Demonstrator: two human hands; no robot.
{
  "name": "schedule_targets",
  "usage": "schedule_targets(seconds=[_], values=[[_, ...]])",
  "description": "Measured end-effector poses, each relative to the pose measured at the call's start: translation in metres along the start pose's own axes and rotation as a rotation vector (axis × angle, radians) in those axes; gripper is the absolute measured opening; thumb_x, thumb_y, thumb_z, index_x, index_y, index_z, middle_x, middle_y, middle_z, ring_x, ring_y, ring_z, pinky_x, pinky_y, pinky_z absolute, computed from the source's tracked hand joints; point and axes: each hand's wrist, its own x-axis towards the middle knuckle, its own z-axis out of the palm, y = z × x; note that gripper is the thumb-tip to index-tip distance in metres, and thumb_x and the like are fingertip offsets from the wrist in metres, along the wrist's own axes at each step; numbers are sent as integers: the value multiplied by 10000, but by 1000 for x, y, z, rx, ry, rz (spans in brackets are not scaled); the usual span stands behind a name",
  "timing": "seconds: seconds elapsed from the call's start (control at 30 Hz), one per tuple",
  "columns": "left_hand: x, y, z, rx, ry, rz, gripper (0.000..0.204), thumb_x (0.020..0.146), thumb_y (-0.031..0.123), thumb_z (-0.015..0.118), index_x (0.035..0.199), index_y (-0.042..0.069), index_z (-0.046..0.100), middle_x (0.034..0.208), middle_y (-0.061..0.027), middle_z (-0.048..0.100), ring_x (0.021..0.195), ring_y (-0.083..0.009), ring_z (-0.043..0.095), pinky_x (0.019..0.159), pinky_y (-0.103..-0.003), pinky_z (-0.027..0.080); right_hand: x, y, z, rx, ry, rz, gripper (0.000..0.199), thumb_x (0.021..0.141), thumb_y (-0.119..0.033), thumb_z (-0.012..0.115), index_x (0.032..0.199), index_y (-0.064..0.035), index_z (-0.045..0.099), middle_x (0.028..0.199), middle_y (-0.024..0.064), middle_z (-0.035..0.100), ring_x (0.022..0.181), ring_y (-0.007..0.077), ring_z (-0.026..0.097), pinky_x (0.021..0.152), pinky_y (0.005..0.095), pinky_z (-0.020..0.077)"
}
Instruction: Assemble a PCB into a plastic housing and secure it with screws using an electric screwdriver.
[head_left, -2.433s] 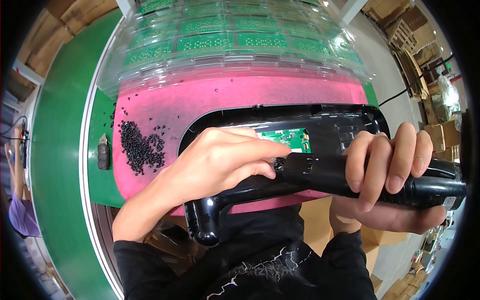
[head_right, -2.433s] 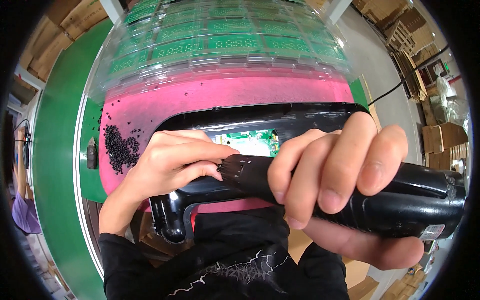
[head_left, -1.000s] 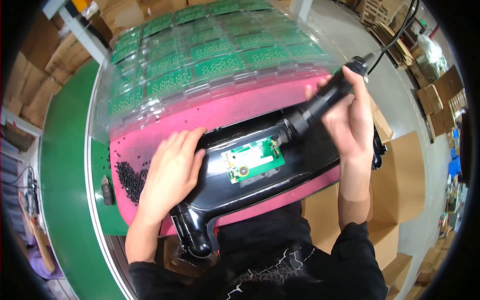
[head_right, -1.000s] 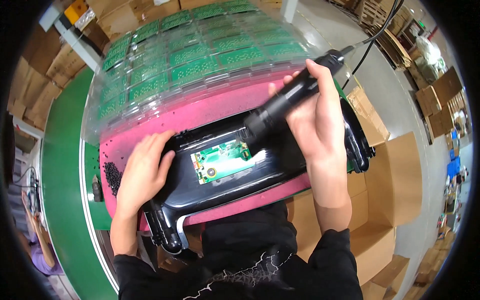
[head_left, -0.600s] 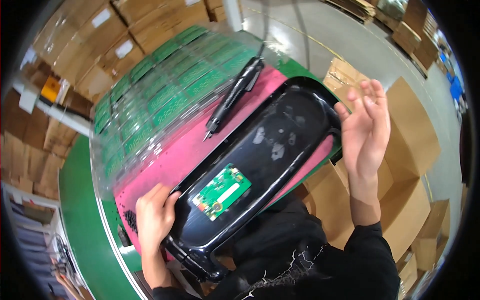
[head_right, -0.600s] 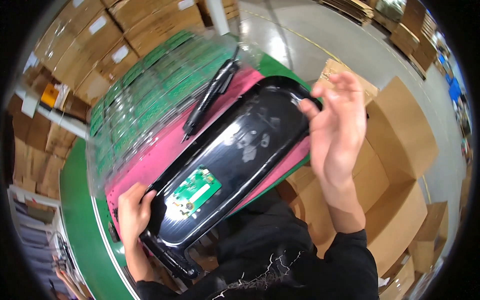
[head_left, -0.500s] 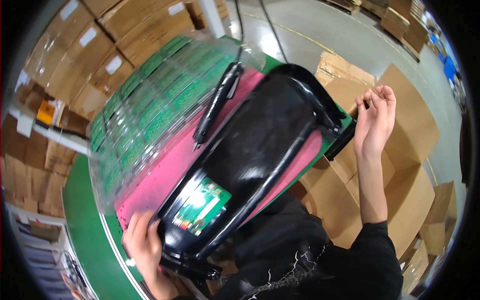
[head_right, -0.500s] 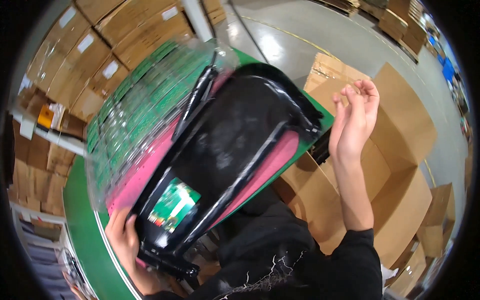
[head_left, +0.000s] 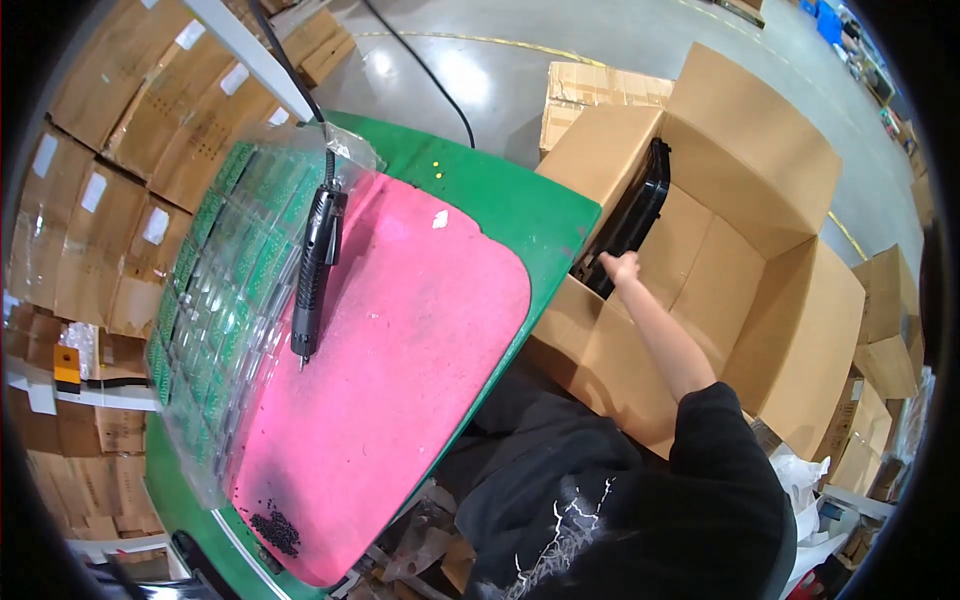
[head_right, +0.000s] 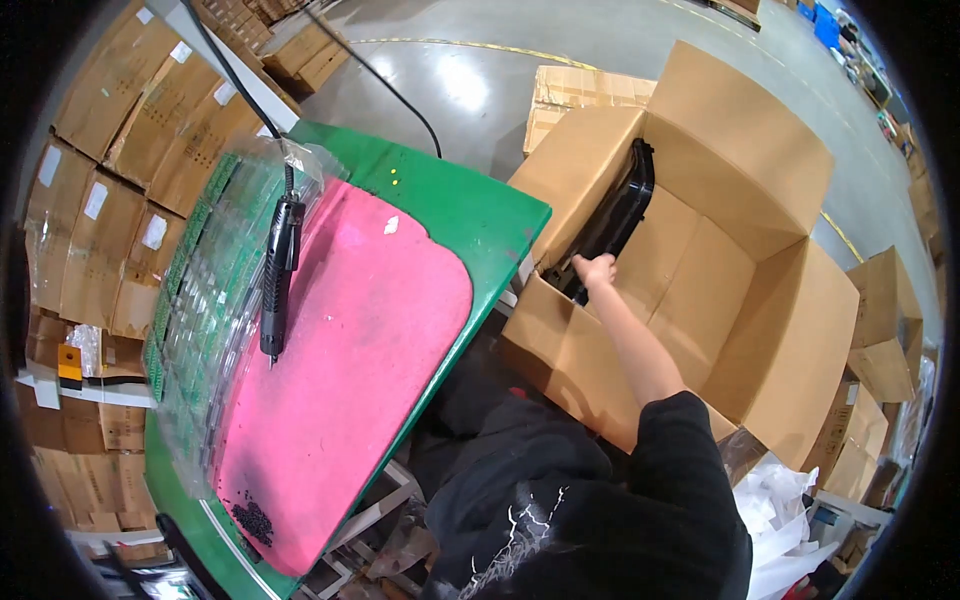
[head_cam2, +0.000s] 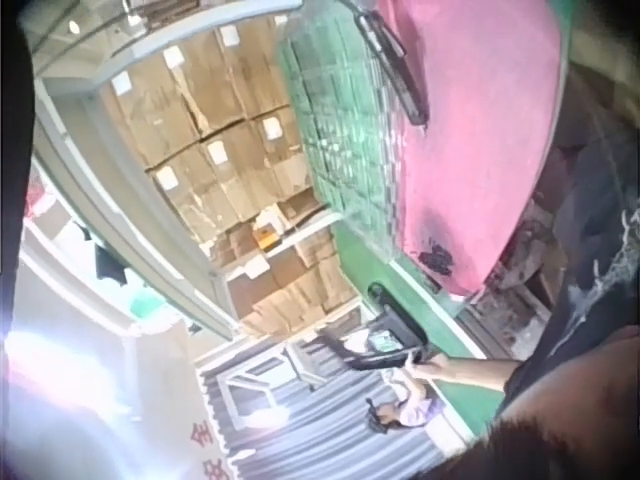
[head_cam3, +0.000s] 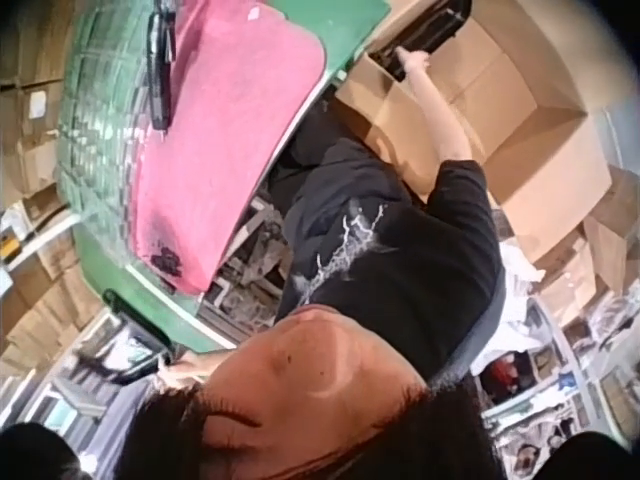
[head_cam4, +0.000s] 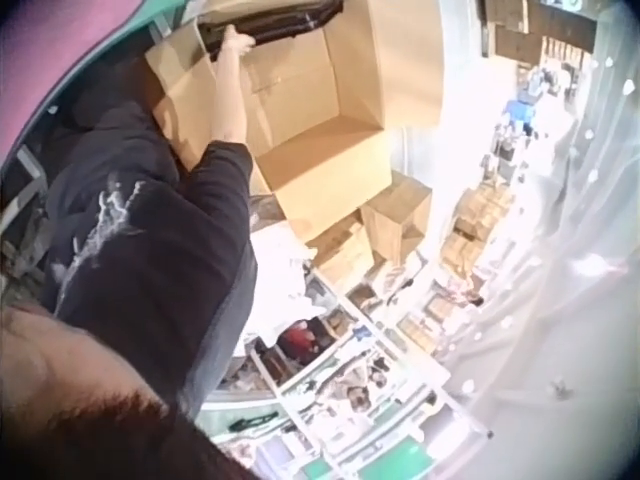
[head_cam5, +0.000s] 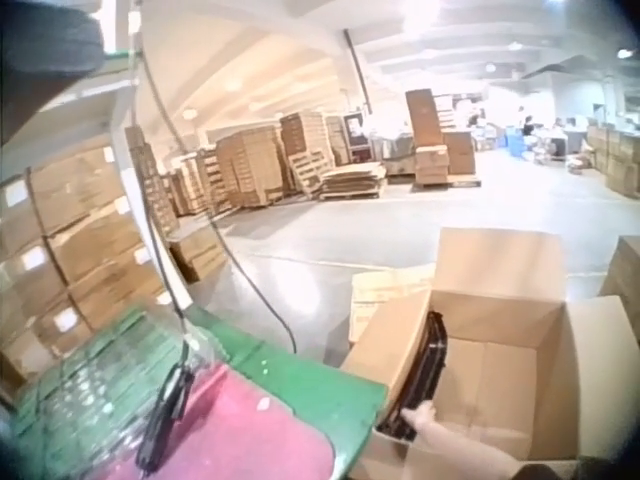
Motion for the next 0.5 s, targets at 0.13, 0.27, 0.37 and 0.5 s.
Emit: schedule_targets(seconds=[0.13,0.27,0.37,0.5], values=[[12,66,-8,-1092,-131,-942,415,830,145,680,1179,-27,534,1258,-158,522,1120,-236,513,853,-350,499,35,32,56,51,-456,-190,490,756,-296,691,1049,93,638,1084,285,667,1013,381,649,897,376,515],[-3,11,-18,-1246,-88,-1098,503,805,61,666,1275,-49,525,1275,-206,542,1135,-339,534,888,-370,560,33,17,60,281,-484,-141,168,713,-147,557,756,-34,674,691,85,599,610,203,573,495,387,408],[-16,-101,13,-1110,345,-1170,433,945,136,630,1276,-107,490,1221,-180,621,1093,-277,607,987,-364,485,73,31,34,577,-665,71,261,817,-379,657,927,-147,607,774,-38,496,615,106,458,540,316,396],[-25,-68,74,-989,259,-1342,493,918,234,609,1369,146,431,1402,-141,388,1224,-318,479,1064,-489,434,97,43,6,598,-746,-335,333,868,-351,704,739,-150,471,550,-28,425,458,91,425,424,268,369]])
